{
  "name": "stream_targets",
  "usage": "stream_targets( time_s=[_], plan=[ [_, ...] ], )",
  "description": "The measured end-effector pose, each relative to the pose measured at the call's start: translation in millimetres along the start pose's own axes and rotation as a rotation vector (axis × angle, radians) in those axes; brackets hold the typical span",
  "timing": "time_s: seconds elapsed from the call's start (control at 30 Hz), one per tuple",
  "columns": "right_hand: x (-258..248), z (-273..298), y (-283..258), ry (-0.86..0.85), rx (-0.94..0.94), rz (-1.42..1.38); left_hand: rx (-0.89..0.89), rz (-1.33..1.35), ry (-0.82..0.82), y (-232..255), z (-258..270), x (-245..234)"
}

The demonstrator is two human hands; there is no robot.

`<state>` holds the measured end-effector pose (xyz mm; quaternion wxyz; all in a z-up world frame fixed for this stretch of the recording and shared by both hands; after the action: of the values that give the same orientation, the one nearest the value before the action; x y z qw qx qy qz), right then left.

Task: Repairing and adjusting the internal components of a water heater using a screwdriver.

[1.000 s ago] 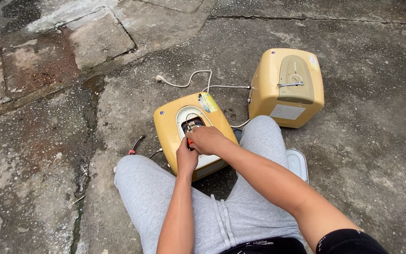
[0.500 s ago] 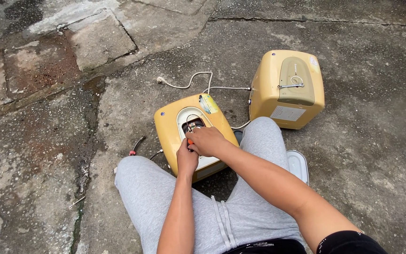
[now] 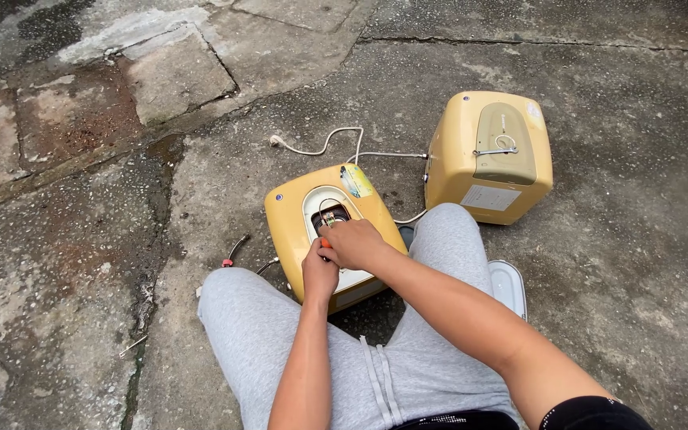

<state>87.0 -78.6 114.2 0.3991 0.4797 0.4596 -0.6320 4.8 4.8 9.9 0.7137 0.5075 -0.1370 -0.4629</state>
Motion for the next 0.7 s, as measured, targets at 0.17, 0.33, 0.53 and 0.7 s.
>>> stream_targets(
  time_s=[0.17, 0.33, 0.53, 0.7],
  plan=[
    [1.7, -3.0, -1.0, 0.020, -0.075, 0.032, -0.010, -0.005, -0.002, -16.1, -17.9, 5.9],
    [-2.7, 0.2, -1.8, -0.005, -0.128, 0.048, -0.003, -0.026, -0.001, -5.7, -5.8, 2.3],
    [9.9, -4.4, 7.8, 0.074, -0.057, 0.020, 0.009, 0.007, -0.018, -3.3, -0.1, 1.5],
    [21.3, -9.6, 18.0, 0.046, -0.222, 0.006, 0.008, -0.028, -0.021, -2.9, -2.1, 2.5]
  ],
)
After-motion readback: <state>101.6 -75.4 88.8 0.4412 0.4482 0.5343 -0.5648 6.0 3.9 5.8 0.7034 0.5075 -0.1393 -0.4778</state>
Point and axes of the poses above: each hand's wrist, its own z-axis away from the middle knuckle, its own x-axis out of the palm, y = z × x, the point moved 1 cm from there along -z, towards the middle knuckle, and after that the axes turned 15 degrees about -x, right-handed, at the moved point
